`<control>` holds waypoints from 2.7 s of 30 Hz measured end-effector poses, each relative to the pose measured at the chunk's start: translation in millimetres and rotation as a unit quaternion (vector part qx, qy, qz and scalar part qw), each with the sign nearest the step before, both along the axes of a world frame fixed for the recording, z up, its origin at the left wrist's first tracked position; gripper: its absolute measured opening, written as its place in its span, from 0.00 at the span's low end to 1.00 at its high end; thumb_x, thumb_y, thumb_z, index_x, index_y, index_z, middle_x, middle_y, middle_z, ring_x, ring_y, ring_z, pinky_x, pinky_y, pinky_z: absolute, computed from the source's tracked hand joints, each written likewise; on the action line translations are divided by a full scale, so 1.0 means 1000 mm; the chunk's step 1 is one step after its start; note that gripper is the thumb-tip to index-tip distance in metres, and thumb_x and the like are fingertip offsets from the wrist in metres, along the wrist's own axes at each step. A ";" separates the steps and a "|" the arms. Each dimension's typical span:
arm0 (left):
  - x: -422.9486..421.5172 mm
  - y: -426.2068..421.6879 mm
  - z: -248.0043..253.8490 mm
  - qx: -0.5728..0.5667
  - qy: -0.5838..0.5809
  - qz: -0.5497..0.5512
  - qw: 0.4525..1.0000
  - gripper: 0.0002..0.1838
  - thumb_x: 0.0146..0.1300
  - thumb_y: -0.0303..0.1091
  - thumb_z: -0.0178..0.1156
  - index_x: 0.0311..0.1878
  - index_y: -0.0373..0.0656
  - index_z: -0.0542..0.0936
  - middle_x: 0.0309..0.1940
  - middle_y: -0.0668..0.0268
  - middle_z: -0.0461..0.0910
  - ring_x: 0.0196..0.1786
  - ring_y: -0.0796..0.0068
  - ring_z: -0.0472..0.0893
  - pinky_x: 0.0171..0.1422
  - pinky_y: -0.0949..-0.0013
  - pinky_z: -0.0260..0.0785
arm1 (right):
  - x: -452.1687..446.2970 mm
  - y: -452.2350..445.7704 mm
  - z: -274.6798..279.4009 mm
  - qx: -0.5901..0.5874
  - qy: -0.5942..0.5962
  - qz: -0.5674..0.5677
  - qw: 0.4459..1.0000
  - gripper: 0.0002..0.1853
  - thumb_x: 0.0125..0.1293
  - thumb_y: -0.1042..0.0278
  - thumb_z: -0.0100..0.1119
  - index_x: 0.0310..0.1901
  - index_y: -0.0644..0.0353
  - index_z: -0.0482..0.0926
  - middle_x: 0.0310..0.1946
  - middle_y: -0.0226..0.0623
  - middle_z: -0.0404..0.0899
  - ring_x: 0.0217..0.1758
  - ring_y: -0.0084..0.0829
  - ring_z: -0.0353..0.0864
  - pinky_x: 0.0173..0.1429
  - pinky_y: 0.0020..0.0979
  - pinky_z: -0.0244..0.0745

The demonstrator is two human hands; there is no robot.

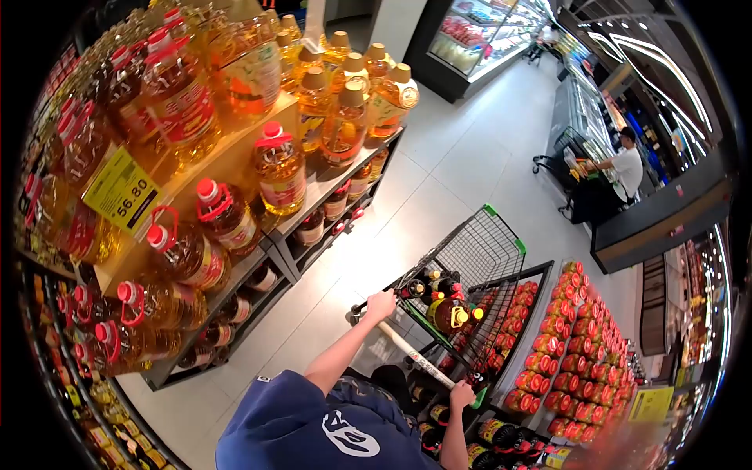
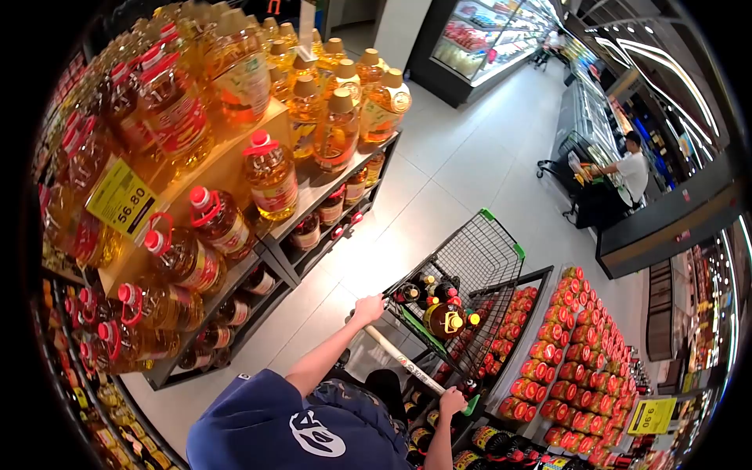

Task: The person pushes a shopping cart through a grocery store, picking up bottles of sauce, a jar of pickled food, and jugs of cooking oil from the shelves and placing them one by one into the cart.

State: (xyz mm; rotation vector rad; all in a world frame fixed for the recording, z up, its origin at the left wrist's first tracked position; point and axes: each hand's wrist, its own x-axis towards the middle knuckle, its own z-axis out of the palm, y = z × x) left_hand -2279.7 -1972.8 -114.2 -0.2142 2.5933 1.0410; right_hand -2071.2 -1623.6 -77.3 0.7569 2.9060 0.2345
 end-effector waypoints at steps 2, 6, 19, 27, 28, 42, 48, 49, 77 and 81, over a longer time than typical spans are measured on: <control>0.000 -0.005 0.006 0.006 -0.008 -0.001 1.000 0.14 0.65 0.43 0.49 0.39 0.43 0.77 0.30 0.52 0.82 0.36 0.51 0.82 0.41 0.50 0.73 | 0.003 0.003 -0.009 0.016 0.001 0.014 1.000 0.21 0.66 0.55 0.42 0.28 0.61 0.82 0.28 0.47 0.82 0.29 0.51 0.80 0.46 0.51 0.69; -0.001 -0.012 0.000 0.010 -0.004 0.005 1.000 0.14 0.65 0.43 0.50 0.40 0.44 0.78 0.31 0.53 0.82 0.37 0.53 0.83 0.42 0.51 0.73 | 0.003 -0.006 -0.011 0.010 0.064 -0.024 0.998 0.23 0.65 0.56 0.45 0.21 0.64 0.79 0.23 0.49 0.80 0.28 0.50 0.79 0.48 0.52 0.66; 0.008 -0.011 -0.003 0.012 -0.025 0.009 1.000 0.16 0.65 0.44 0.48 0.43 0.45 0.79 0.38 0.53 0.83 0.43 0.53 0.82 0.47 0.51 0.73 | 0.003 -0.016 0.004 -0.007 -0.015 -0.079 0.997 0.24 0.65 0.55 0.39 0.32 0.64 0.83 0.33 0.50 0.82 0.40 0.51 0.81 0.55 0.51 0.64; 0.014 -0.013 0.003 -0.001 -0.028 -0.012 1.000 0.15 0.64 0.42 0.48 0.43 0.45 0.79 0.38 0.54 0.83 0.43 0.53 0.82 0.46 0.51 0.74 | 0.004 -0.030 0.024 -0.040 -0.031 -0.091 0.995 0.23 0.66 0.56 0.39 0.35 0.66 0.82 0.36 0.49 0.82 0.43 0.50 0.79 0.59 0.50 0.62; 0.014 -0.012 0.001 -0.001 -0.022 -0.009 1.000 0.14 0.63 0.42 0.49 0.43 0.45 0.79 0.37 0.55 0.83 0.42 0.54 0.83 0.45 0.51 0.74 | 0.004 -0.031 0.021 -0.034 -0.015 -0.080 0.996 0.23 0.65 0.56 0.39 0.34 0.66 0.82 0.34 0.49 0.82 0.42 0.50 0.80 0.58 0.49 0.62; 0.021 -0.008 -0.006 -0.006 0.033 0.013 0.999 0.11 0.55 0.32 0.52 0.38 0.40 0.79 0.32 0.53 0.82 0.37 0.53 0.83 0.39 0.53 0.75 | 0.012 -0.033 0.021 0.026 0.037 -0.031 0.998 0.21 0.65 0.60 0.40 0.29 0.66 0.82 0.32 0.48 0.81 0.37 0.51 0.80 0.48 0.48 0.68; 0.025 -0.006 0.001 -0.021 0.055 0.010 0.998 0.10 0.53 0.32 0.55 0.38 0.39 0.79 0.30 0.54 0.82 0.35 0.55 0.83 0.37 0.55 0.75 | 0.014 -0.026 0.009 0.067 0.088 -0.021 0.994 0.22 0.64 0.61 0.42 0.21 0.64 0.81 0.25 0.47 0.81 0.30 0.49 0.81 0.43 0.46 0.70; 0.025 -0.007 0.002 -0.023 0.058 0.010 0.998 0.10 0.53 0.32 0.55 0.38 0.39 0.79 0.30 0.54 0.82 0.35 0.55 0.83 0.37 0.55 0.75 | 0.014 -0.024 0.008 0.072 0.091 -0.009 0.993 0.21 0.64 0.61 0.43 0.21 0.64 0.81 0.25 0.47 0.81 0.30 0.49 0.81 0.42 0.46 0.70; 0.022 0.003 -0.001 -0.094 0.042 -0.064 0.993 0.15 0.52 0.31 0.51 0.44 0.37 0.73 0.38 0.51 0.80 0.42 0.51 0.81 0.44 0.52 0.74 | 0.015 0.009 0.002 -0.039 0.074 0.027 0.996 0.23 0.63 0.53 0.50 0.20 0.63 0.80 0.19 0.48 0.79 0.24 0.50 0.79 0.33 0.48 0.73; 0.022 0.007 -0.005 -0.121 0.073 -0.075 0.987 0.15 0.51 0.28 0.54 0.43 0.36 0.71 0.40 0.50 0.78 0.41 0.49 0.80 0.45 0.52 0.74 | 0.008 0.011 0.015 -0.103 0.018 0.007 0.995 0.25 0.63 0.48 0.47 0.24 0.62 0.82 0.23 0.49 0.81 0.28 0.50 0.81 0.36 0.49 0.73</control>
